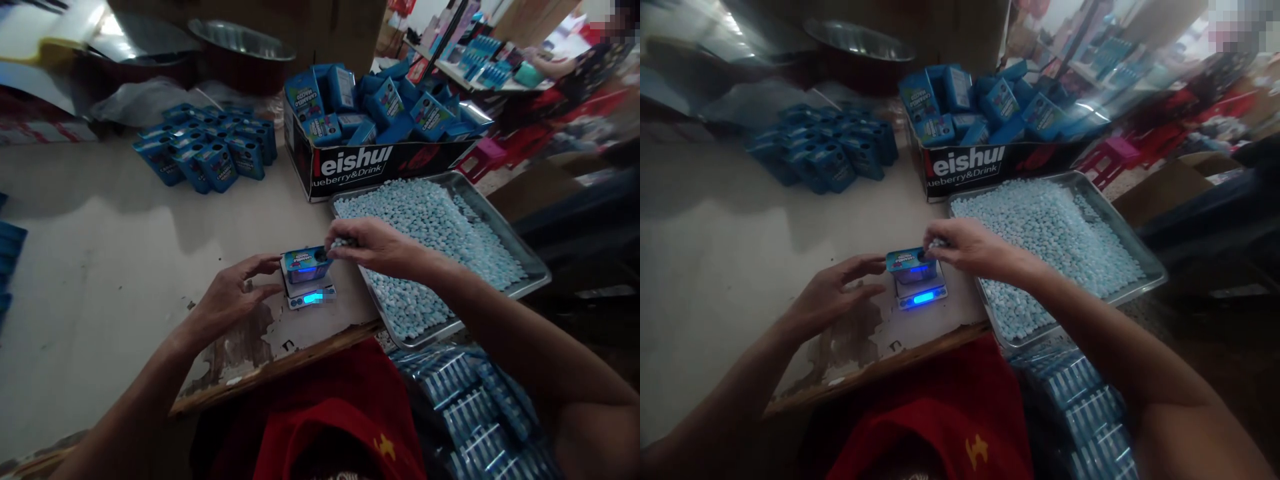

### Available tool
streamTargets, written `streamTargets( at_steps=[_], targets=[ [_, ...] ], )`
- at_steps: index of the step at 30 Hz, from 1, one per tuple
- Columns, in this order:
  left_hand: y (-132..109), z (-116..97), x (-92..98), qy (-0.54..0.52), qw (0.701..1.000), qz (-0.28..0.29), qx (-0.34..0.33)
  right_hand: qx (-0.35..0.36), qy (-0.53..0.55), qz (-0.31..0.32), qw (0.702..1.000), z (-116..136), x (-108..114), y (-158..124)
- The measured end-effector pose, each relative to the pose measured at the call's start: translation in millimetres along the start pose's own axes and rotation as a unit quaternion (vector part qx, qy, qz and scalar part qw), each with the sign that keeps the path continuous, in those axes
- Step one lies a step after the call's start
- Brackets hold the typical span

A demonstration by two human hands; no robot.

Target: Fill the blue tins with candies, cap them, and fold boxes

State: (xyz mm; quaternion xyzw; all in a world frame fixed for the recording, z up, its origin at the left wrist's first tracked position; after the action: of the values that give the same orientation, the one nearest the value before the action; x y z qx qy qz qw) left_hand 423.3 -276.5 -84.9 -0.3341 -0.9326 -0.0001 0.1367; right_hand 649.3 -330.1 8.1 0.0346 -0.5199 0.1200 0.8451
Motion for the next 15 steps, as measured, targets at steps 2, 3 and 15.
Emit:
streamTargets(
  at_steps=[2,3,15],
  targets=[
    [-4.0,2.5,4.4,-0.002,1.000,-0.006,0.011,0.018,-0.062,0.020,0.998,13.1,-2.3,7.5],
    [-5.9,4.4,7.5,-0.002,1.000,-0.009,0.018,0.021,-0.084,0.032,0.996,15.7,-3.5,9.8],
    [-1.5,13.8,21.5,0.002,1.000,0.007,0.008,-0.089,0.284,-0.054,0.953,-29.4,-5.9,13.2]
  ],
)
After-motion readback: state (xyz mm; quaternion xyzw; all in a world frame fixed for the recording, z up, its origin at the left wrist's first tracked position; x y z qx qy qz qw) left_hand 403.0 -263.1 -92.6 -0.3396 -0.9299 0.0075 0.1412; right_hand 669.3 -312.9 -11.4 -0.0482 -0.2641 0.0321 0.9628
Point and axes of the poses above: each hand's wrist, its own y-axis towards the middle knuckle, its own x-axis out of the back of the hand, z = x × y, the point moved 7 cm from there along y, towards the middle knuckle, and after that the axes turned 13 degrees about -y, right-handed, at the moved point
